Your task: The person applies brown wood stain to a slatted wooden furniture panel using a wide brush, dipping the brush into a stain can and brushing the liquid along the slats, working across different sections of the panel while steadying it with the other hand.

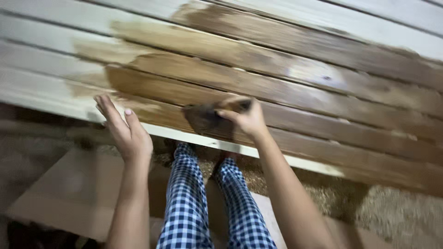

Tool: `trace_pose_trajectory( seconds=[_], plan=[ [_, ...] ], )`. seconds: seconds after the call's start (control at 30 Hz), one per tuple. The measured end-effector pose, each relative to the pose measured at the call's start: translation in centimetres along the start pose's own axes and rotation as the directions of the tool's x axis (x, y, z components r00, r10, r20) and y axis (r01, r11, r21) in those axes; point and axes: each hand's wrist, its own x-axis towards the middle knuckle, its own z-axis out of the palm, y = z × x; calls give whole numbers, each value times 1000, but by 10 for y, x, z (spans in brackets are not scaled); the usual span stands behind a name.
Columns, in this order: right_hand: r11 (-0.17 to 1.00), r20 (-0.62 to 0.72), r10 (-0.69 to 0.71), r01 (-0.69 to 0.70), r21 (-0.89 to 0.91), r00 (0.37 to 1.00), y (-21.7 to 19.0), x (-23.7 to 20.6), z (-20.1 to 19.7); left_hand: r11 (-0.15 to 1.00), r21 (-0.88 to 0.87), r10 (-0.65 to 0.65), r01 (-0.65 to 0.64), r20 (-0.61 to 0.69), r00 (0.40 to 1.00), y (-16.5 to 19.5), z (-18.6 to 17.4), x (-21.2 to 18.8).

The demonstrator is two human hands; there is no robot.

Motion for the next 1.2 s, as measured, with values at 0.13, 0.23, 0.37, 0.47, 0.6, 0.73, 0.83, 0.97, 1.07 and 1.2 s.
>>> trace_pose_trajectory(
  seconds=[0.13,0.23,0.37,0.47,0.6,0.73,0.83,0.97,1.07,1.2],
  plan=[
    [975,-209,122,-78,209,970,19,-11,56,995,14,-98,100,-80,992,-37,-28,-2],
    [947,-266,195,-111,301,944,15,-1,125,988,13,-153,155,-93,984,-61,-48,1],
    [985,-313,-69,114,128,947,-14,35,237,962,41,-265,271,-109,958,-88,-70,13],
    [973,-312,-149,195,122,938,-45,68,321,986,-5,-167,168,-155,974,-99,-83,29],
    [988,-230,-140,152,32,963,-60,83,354,978,71,-193,198,-76,978,-103,-93,57],
    [981,-278,-178,149,-121,944,-34,46,252,991,4,-133,133,-56,990,-96,-93,93],
    [903,-544,332,-426,-51,771,-26,8,149,995,-32,-94,92,-36,995,-85,-88,120],
    [906,-609,395,-403,133,687,-69,-31,75,992,-130,0,1,9,1000,-55,-77,143],
    [987,-657,153,-140,73,738,-127,-24,54,983,-183,32,-25,35,999,-29,-78,159],
    [882,-695,-173,424,205,697,-219,40,12,984,-159,102,-85,101,990,4,-85,186]
  ],
)
